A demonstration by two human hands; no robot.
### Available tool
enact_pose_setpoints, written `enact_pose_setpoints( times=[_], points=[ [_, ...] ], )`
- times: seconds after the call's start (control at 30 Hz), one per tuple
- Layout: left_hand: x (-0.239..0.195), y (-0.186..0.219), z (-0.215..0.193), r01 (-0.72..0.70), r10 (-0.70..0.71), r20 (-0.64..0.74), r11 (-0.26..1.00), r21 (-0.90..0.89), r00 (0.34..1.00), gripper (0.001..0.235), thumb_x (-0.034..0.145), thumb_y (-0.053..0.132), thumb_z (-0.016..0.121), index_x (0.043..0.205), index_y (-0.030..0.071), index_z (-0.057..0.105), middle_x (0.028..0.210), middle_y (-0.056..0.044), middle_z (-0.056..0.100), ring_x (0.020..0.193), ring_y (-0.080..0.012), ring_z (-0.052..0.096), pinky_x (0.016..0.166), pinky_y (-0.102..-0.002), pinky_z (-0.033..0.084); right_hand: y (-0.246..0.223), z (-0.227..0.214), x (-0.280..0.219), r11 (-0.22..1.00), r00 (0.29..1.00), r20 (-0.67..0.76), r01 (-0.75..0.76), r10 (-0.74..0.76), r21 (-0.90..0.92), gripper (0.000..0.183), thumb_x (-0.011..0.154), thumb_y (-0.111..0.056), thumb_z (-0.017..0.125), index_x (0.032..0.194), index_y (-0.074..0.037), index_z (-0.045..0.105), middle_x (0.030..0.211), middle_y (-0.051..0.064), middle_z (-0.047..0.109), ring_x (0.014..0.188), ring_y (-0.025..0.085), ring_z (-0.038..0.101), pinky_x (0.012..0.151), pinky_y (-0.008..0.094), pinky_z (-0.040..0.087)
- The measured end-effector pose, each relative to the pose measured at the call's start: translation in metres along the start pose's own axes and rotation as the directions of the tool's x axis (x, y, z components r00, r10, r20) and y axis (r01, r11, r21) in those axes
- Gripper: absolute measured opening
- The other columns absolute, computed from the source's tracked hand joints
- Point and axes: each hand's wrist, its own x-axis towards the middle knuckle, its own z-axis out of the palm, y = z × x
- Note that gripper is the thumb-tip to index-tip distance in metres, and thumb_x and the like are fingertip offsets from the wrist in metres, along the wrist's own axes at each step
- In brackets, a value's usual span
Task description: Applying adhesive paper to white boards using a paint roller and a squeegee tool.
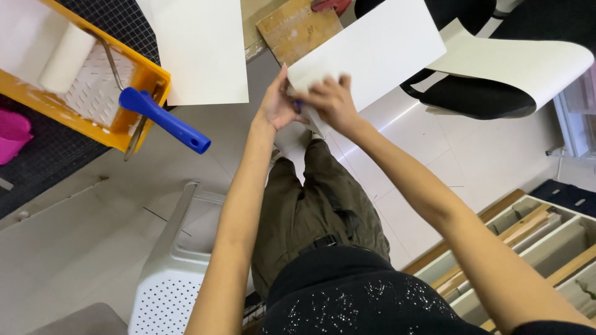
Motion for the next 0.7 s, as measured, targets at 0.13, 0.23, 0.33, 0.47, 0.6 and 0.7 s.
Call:
enact_pose_setpoints(
  times=[0.13, 0.23, 0.33, 0.47, 0.6, 0.7],
  points=[
    [-0.017, 0.008, 0.02, -0.02, 0.02, -0.001, 1.0, -0.023, 1.0, 0.105, 0.083, 0.068, 0.065, 0.161, 0.023, 0.011, 0.151, -0.032, 0.012, 0.144, -0.0582, 0.01, 0.096, -0.088, 0.013, -0.003, -0.021, -0.018, 0.997, 0.998, 0.043, 0.049, -0.052, 0.056, 0.029, 0.107, -0.027, 0.05, 0.119, -0.039, 0.073, 0.088, -0.009, 0.059, 0.078, 0.015, 0.047, 0.083, 0.038, 0.024],
    [0.0, 0.001, -0.006, -0.048, 0.048, -0.005, 0.997, -0.056, 0.999, 0.103, 0.083, 0.074, 0.063, 0.16, 0.023, 0.016, 0.148, -0.028, 0.018, 0.141, -0.054, 0.015, 0.1, -0.087, 0.01, 0.006, 0.012, 0.04, 0.999, 0.997, -0.071, 0.039, -0.039, 0.001, 0.025, 0.107, -0.028, 0.053, 0.121, -0.035, 0.072, 0.085, -0.006, 0.056, 0.076, 0.016, 0.047, 0.082, 0.037, 0.028],
    [-0.03, 0.012, 0.031, -0.027, 0.035, -0.165, 0.998, 0.054, 0.986, 0.073, 0.068, 0.08, 0.05, 0.118, 0.027, 0.061, 0.086, -0.009, 0.046, 0.065, -0.0291, 0.043, 0.054, -0.05, 0.042, -0.005, 0.0, 0.064, 0.995, 0.993, -0.116, -0.017, 0.005, -0.103, 0.027, 0.104, -0.012, 0.068, 0.125, -0.028, 0.066, 0.077, -0.009, 0.047, 0.072, 0.015, 0.04, 0.075, 0.035, 0.022],
    [-0.022, 0.006, 0.015, -0.04, 0.033, -0.072, 0.994, -0.102, 0.997, 0.118, 0.072, 0.083, 0.056, 0.161, 0.035, -0.004, 0.157, -0.029, 0.006, 0.145, -0.0594, 0.007, 0.096, -0.09, 0.01, -0.017, -0.033, -0.002, 0.997, 0.998, 0.051, 0.016, -0.02, 0.075, 0.025, 0.107, -0.026, 0.051, 0.116, -0.034, 0.073, 0.084, -0.004, 0.057, 0.078, 0.019, 0.048, 0.081, 0.04, 0.026],
    [0.001, -0.01, -0.022, -0.055, 0.046, -0.094, 0.994, -0.093, 0.995, 0.105, 0.077, 0.084, 0.055, 0.16, 0.034, 0.012, 0.136, -0.022, 0.03, 0.124, -0.0501, 0.035, 0.093, -0.091, 0.019, -0.003, -0.003, 0.03, 0.999, 0.999, 0.004, 0.037, -0.037, 0.031, 0.026, 0.106, -0.026, 0.052, 0.121, -0.033, 0.072, 0.085, -0.004, 0.057, 0.077, 0.017, 0.049, 0.082, 0.038, 0.027],
    [0.0, -0.009, -0.016, -0.066, 0.059, -0.093, 0.995, -0.079, 0.994, 0.103, 0.078, 0.085, 0.053, 0.159, 0.035, 0.015, 0.135, -0.022, 0.034, 0.122, -0.0516, 0.039, 0.093, -0.092, 0.016, 0.001, 0.005, 0.056, 1.0, 0.999, -0.041, -0.015, 0.016, 0.021, 0.024, 0.103, -0.028, 0.059, 0.124, -0.031, 0.071, 0.084, -0.004, 0.056, 0.077, 0.018, 0.049, 0.08, 0.038, 0.028]
  ],
)
